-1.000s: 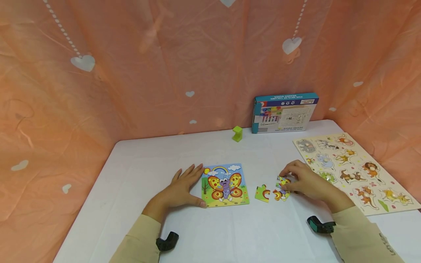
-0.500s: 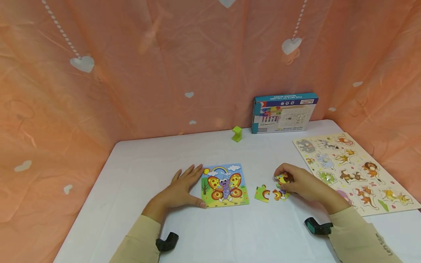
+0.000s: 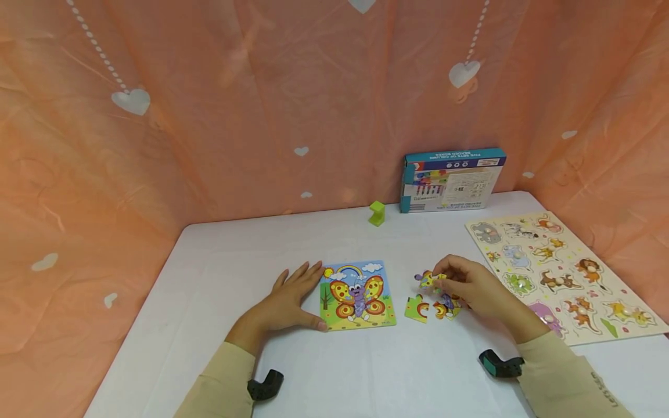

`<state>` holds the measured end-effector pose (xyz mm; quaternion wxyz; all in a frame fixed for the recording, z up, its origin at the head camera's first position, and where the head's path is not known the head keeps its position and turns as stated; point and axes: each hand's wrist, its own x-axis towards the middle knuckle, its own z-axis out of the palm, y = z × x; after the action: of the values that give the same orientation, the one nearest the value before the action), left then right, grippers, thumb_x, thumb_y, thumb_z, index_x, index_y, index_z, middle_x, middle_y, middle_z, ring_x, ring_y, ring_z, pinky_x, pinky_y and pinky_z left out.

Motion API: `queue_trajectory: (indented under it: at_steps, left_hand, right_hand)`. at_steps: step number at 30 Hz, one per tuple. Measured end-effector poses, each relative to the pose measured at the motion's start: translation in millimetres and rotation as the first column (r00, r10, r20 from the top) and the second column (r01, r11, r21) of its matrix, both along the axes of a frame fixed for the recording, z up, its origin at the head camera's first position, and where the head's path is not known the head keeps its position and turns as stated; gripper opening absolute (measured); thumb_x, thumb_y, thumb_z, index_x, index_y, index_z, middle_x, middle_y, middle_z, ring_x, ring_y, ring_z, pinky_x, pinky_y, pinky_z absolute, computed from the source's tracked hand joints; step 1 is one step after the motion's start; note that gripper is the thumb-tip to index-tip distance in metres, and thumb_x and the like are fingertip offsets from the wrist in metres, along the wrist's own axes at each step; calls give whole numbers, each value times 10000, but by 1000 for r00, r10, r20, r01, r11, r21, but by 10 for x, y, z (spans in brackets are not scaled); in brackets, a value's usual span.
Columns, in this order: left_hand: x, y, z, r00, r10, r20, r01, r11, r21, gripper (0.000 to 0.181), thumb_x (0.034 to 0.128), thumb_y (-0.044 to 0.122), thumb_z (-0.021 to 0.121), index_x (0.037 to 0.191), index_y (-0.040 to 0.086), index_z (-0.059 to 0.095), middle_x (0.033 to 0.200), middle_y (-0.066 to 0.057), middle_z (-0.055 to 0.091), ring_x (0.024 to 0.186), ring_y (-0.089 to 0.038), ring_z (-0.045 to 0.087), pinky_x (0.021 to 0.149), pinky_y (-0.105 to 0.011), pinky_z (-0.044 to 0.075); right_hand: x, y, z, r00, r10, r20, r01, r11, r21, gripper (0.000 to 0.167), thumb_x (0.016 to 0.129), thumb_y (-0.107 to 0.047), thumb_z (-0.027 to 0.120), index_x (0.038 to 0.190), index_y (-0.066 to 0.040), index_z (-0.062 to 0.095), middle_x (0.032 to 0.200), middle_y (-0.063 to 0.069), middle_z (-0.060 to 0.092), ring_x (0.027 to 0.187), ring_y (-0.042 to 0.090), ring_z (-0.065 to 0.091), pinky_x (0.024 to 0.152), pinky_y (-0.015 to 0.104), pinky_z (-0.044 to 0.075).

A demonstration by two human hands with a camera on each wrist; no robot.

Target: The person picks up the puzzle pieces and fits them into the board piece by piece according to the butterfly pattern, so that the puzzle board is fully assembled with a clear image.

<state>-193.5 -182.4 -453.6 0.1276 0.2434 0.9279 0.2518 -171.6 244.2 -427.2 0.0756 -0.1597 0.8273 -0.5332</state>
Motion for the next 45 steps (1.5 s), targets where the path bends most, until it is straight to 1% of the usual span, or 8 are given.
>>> queue_trajectory:
  at_steps: [4, 7, 14, 18, 22, 30, 35, 45]
  left_hand:
    - [-7, -2, -5, 1000, -1, 0, 1, 1000, -3, 1291, 745, 634, 942, 1741, 146, 282, 1801, -4, 187, 1661, -295, 24, 1285, -574, -98]
    - [-10, -4, -7, 1000, -1, 1, 1, 1000, -5, 1293, 745, 633, 942, 1741, 144, 279, 1801, -7, 185, 1661, -296, 24, 1285, -579, -97]
    - [-23, -20, -74, 1000, 2, -22, -2, 1000, 12, 1319, 720, 664, 937, 1743, 160, 273, 1800, 17, 171, 1662, -278, 28, 1286, -556, -99]
    - [-11, -19, -67, 999, -5, -38, 6, 999, 34, 1311, 721, 673, 932, 1734, 127, 304, 1799, -28, 204, 1659, -325, 59, 1285, -596, -80]
    - [-1, -3, -19, 1000, 1, -12, -1, 1000, 18, 1294, 738, 633, 944, 1736, 129, 293, 1799, -31, 197, 1660, -320, 44, 1284, -595, -86]
    - [-1, 0, -15, 1000, 10, -2, -10, 1000, 6, 1293, 740, 612, 954, 1740, 146, 278, 1799, -10, 182, 1661, -307, 30, 1284, -592, -88]
    - [-8, -1, -29, 1000, 15, 7, -15, 1000, 7, 1302, 734, 622, 955, 1742, 159, 273, 1799, 6, 175, 1662, -285, 17, 1284, -576, -102]
    - [-4, 9, -17, 1000, 11, 6, -11, 1000, 13, 1295, 735, 621, 956, 1741, 162, 282, 1799, 6, 180, 1662, -289, 17, 1282, -576, -110]
  right_hand:
    - [19, -108, -19, 999, 32, 26, -30, 998, -49, 144, 1103, 0, 603, 1230, -1, 673, 1097, 128, 732, 906, 280, 696, 769, 294, 601]
    - [29, -201, -39, 995, 34, 91, -25, 996, -91, 166, 1108, -24, 610, 1264, 15, 651, 1148, 165, 738, 937, 307, 738, 826, 339, 635]
    - [49, -421, -81, 992, 13, 126, 8, 987, -163, 258, 1071, 8, 660, 1302, 81, 573, 1050, 183, 598, 900, 306, 762, 766, 336, 646]
    - [56, -515, -115, 995, 20, 95, -5, 989, -149, 233, 1074, 18, 645, 1295, 84, 614, 1044, 160, 652, 894, 282, 743, 730, 296, 617]
    - [49, -597, -174, 998, 17, 63, -7, 989, -146, 251, 1069, 31, 643, 1316, 77, 642, 1041, 147, 663, 880, 275, 733, 723, 286, 611]
    - [-2, -823, -249, 996, 7, 91, 12, 980, -199, 252, 1053, 60, 646, 1301, 91, 671, 1007, 139, 661, 813, 244, 710, 703, 273, 610]
    - [-28, -968, -226, 993, -25, 118, 43, 987, -156, 229, 1060, 33, 654, 1282, 33, 709, 981, 115, 661, 787, 225, 667, 623, 260, 554]
    - [-56, -1079, -199, 992, -47, 119, 55, 996, -70, 282, 1063, -20, 673, 1336, 48, 699, 1011, 72, 712, 805, 216, 688, 626, 288, 560]
